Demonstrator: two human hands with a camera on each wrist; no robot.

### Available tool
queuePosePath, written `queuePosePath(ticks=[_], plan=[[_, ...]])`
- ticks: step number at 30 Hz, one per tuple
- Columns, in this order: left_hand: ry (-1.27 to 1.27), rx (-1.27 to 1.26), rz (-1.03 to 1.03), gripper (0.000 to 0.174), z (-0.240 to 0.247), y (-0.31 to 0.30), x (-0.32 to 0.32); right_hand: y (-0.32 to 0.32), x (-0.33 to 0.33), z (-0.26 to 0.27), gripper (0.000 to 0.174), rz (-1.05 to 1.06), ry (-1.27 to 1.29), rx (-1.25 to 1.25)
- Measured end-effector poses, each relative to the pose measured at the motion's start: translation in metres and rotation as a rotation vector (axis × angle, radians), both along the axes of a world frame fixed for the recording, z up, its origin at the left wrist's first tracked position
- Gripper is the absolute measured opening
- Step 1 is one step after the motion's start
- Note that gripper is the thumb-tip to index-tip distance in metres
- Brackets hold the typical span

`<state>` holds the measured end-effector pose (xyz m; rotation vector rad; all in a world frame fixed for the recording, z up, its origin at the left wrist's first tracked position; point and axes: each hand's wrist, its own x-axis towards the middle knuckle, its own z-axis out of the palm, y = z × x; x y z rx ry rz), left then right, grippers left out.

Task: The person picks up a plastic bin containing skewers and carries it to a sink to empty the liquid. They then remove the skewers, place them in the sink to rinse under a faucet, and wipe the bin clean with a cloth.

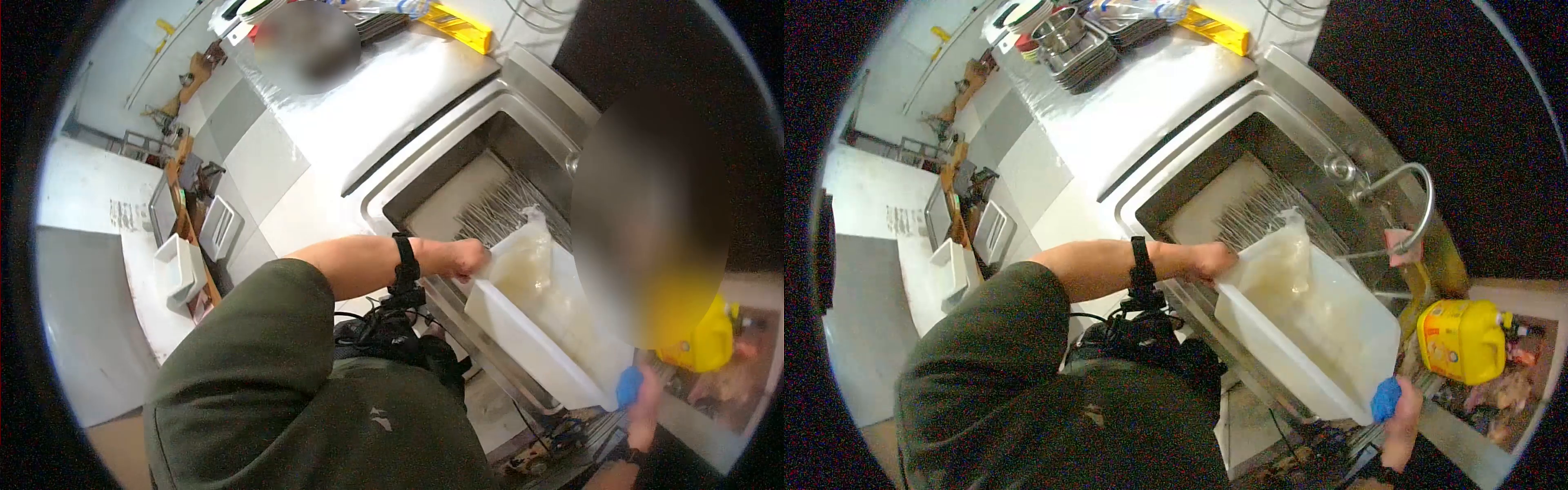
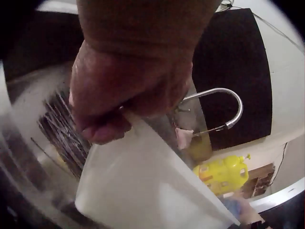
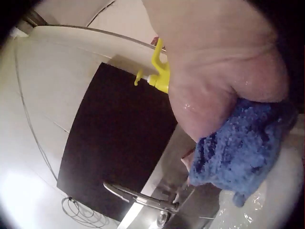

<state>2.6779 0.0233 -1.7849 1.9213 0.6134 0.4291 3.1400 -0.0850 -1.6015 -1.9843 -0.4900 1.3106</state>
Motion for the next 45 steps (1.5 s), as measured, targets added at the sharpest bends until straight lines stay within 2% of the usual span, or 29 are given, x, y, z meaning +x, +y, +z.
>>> queuePosePath(ticks=[2,4,5,6,7,8,9,10,12,14,15,17,18,20,23,28,30,32,33,37,39,42,45], plan=[[0.024,-0.627,0.283,0.030,-0.015,-0.004,0.001,0.010,0.002,0.012,0.021,0.286,-0.276,0.075],[-0.229,0.682,-0.010,0.022,-0.079,-0.002,0.000,0.020,0.027,0.011,0.023,0.562,-0.580,0.229],[-0.202,0.588,0.049,0.022,-0.078,-0.010,0.004,0.029,0.042,0.017,0.024,0.530,-0.452,0.188],[-0.179,0.493,0.109,0.022,-0.078,-0.019,0.009,0.049,0.057,0.025,0.024,0.412,-0.337,0.049],[-0.131,0.420,0.084,0.016,-0.079,-0.024,0.014,0.069,0.072,0.033,0.024,0.279,-0.235,-0.085],[-0.112,0.383,0.075,0.013,-0.075,-0.033,0.020,0.081,0.051,0.046,0.024,0.291,-0.248,-0.088],[-0.094,0.347,0.067,0.010,-0.070,-0.041,0.025,0.090,0.013,0.063,0.022,0.159,-0.285,0.021],[-0.192,-0.322,0.297,0.002,-0.055,-0.050,0.032,0.096,-0.016,0.079,0.021,0.026,-0.318,0.133],[-0.289,-1.006,0.507,0.011,-0.016,-0.054,0.033,0.115,-0.024,0.096,0.018,0.183,-0.377,0.196],[-0.130,-1.328,0.586,0.024,0.018,-0.051,0.025,0.147,-0.014,0.100,0.019,0.135,-0.302,0.052],[-0.135,-1.335,0.587,0.024,0.019,-0.052,0.025,0.152,-0.019,0.105,0.019,0.155,-0.285,0.070],[-0.066,-1.351,0.637,0.036,0.020,-0.055,0.029,0.166,-0.012,0.109,0.021,0.158,-0.250,0.105],[-0.070,-1.358,0.635,0.036,0.034,-0.053,0.023,0.171,-0.011,0.110,0.021,0.140,-0.234,0.122],[0.149,-1.155,0.587,0.043,0.065,-0.049,0.007,0.171,-0.014,0.115,0.022,0.184,-0.210,0.116],[0.085,-1.061,0.665,0.049,0.074,-0.047,-0.002,0.164,-0.035,0.122,0.023,0.195,-0.146,0.125],[0.127,-1.057,0.712,0.048,0.062,-0.040,-0.013,0.148,-0.046,0.110,0.024,0.157,-0.076,0.168],[0.121,-1.061,0.697,0.048,0.049,-0.045,-0.009,0.147,-0.042,0.110,0.027,0.224,-0.026,0.093],[0.043,-1.202,0.644,0.043,0.034,-0.055,0.001,0.139,-0.029,0.107,0.028,0.185,-0.111,0.173],[0.019,-1.267,0.582,0.036,0.060,-0.053,-0.008,0.135,-0.027,0.107,0.028,0.166,-0.153,0.209],[0.080,-1.354,0.492,0.033,0.060,-0.055,0.004,0.122,-0.033,0.117,0.028,0.137,-0.290,0.257],[0.087,-1.421,0.503,0.033,0.057,-0.059,0.011,0.116,-0.038,0.120,0.028,0.102,-0.220,0.222],[0.100,-1.417,0.444,0.030,0.063,-0.057,0.010,0.115,-0.028,0.118,0.029,0.142,-0.218,0.090],[0.112,-1.308,0.330,0.038,0.041,-0.042,0.015,0.114,-0.027,0.112,0.032,0.135,-0.301,0.138]])
